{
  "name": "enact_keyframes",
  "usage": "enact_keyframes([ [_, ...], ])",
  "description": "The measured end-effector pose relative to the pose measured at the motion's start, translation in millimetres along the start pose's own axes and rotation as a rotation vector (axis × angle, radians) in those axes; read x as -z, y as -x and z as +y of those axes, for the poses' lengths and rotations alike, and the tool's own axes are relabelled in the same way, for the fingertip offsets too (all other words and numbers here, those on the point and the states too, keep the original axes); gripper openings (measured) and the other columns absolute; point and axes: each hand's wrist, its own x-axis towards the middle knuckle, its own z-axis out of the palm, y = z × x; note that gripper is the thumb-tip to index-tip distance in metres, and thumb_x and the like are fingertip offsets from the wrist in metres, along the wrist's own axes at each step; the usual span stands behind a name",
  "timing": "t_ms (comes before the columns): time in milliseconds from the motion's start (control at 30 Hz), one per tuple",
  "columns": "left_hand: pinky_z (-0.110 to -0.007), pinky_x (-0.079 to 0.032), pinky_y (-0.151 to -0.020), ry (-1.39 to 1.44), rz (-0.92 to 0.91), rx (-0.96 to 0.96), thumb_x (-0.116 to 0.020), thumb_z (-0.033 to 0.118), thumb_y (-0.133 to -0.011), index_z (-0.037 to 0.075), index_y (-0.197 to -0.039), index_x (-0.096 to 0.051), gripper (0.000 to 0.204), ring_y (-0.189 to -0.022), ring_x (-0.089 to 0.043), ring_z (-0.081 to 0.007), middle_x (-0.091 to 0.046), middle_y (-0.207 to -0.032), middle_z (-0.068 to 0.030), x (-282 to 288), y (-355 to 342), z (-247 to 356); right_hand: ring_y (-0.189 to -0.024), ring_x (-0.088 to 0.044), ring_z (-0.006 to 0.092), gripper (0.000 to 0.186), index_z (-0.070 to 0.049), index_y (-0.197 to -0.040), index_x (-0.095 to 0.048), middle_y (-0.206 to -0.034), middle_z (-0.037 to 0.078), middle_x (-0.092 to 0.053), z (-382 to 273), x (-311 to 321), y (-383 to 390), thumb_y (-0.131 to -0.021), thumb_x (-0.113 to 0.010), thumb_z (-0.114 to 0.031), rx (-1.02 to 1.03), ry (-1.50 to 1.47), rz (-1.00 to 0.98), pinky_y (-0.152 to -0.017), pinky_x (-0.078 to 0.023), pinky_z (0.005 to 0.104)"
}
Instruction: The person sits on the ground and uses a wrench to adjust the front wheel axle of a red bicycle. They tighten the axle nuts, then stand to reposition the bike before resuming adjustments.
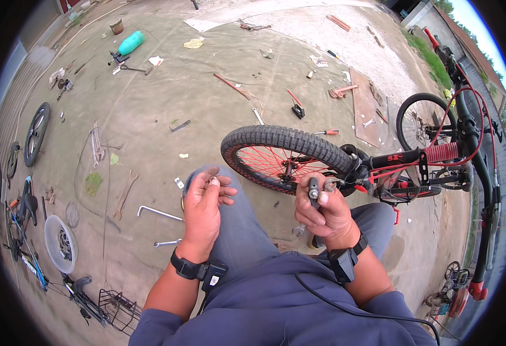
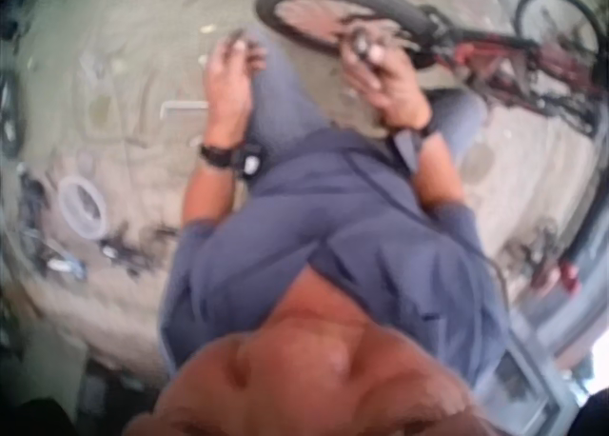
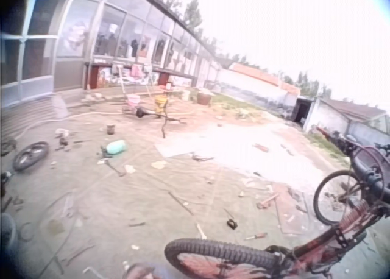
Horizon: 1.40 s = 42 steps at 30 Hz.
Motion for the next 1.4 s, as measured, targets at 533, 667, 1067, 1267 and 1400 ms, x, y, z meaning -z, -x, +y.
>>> enact_keyframes([
  [533, -0.022, -0.052, -0.065, -0.396, 0.003, -0.065, -0.046, 0.009, -0.106, -0.005, -0.134, -0.052, 0.031, -0.082, -0.065, -0.0115, -0.064, -0.107, -0.0107, -8.8, -18.6, -29.1, -0.048, -0.043, 0.0037, 0.039, 0.004, -0.130, -0.058, -0.106, 0.016, -0.069, -38.3, -14.0, -140.0, -0.097, -0.067, -0.015, -0.078, -0.027, -0.267, -0.045, -0.035, 0.0191],
  [667, -0.021, -0.050, -0.063, -0.481, 0.062, -0.032, -0.046, 0.009, -0.107, -0.005, -0.133, -0.052, 0.030, -0.080, -0.063, -0.0105, -0.064, -0.105, -0.0101, -9.3, -20.9, -25.3, -0.047, -0.043, 0.0023, 0.036, 0.002, -0.125, -0.061, -0.104, 0.014, -0.071, -52.1, -17.2, -194.1, -0.096, -0.070, -0.017, -0.076, -0.048, -0.258, -0.045, -0.033, 0.0174],
  [1067, -0.021, -0.048, -0.058, -0.658, 0.105, 0.246, -0.046, 0.011, -0.106, -0.005, -0.132, -0.052, 0.031, -0.076, -0.061, -0.0098, -0.062, -0.102, -0.0092, -13.5, -19.7, 18.0, -0.054, -0.047, 0.0025, 0.032, -0.001, -0.117, -0.066, -0.099, 0.011, -0.072, -68.9, -1.3, -276.0, -0.088, -0.072, -0.012, -0.043, -0.114, -0.141, -0.044, -0.033, 0.0185],
  [1267, -0.020, -0.047, -0.056, -0.709, 0.132, 0.396, -0.045, 0.010, -0.106, -0.004, -0.131, -0.053, 0.030, -0.074, -0.061, -0.0087, -0.062, -0.099, -0.0077, -3.2, -2.9, 58.6, -0.063, -0.052, 0.0011, 0.033, 0.000, -0.116, -0.067, -0.100, 0.009, -0.073, -46.4, -44.6, -278.3, -0.088, -0.076, -0.015, -0.154, -0.110, -0.099, -0.045, -0.032, 0.0183],
  [1400, -0.021, -0.048, -0.056, -0.749, 0.181, 0.388, -0.045, 0.010, -0.106, -0.002, -0.128, -0.054, 0.027, -0.072, -0.060, -0.0085, -0.062, -0.097, -0.0066, 3.8, -3.3, 87.7, -0.082, -0.065, 0.0077, 0.035, 0.002, -0.116, -0.066, -0.103, 0.009, -0.073, -49.1, -97.8, -277.2, -0.088, -0.078, -0.016, -0.213, -0.093, -0.094, -0.065, -0.049, 0.0219],
])
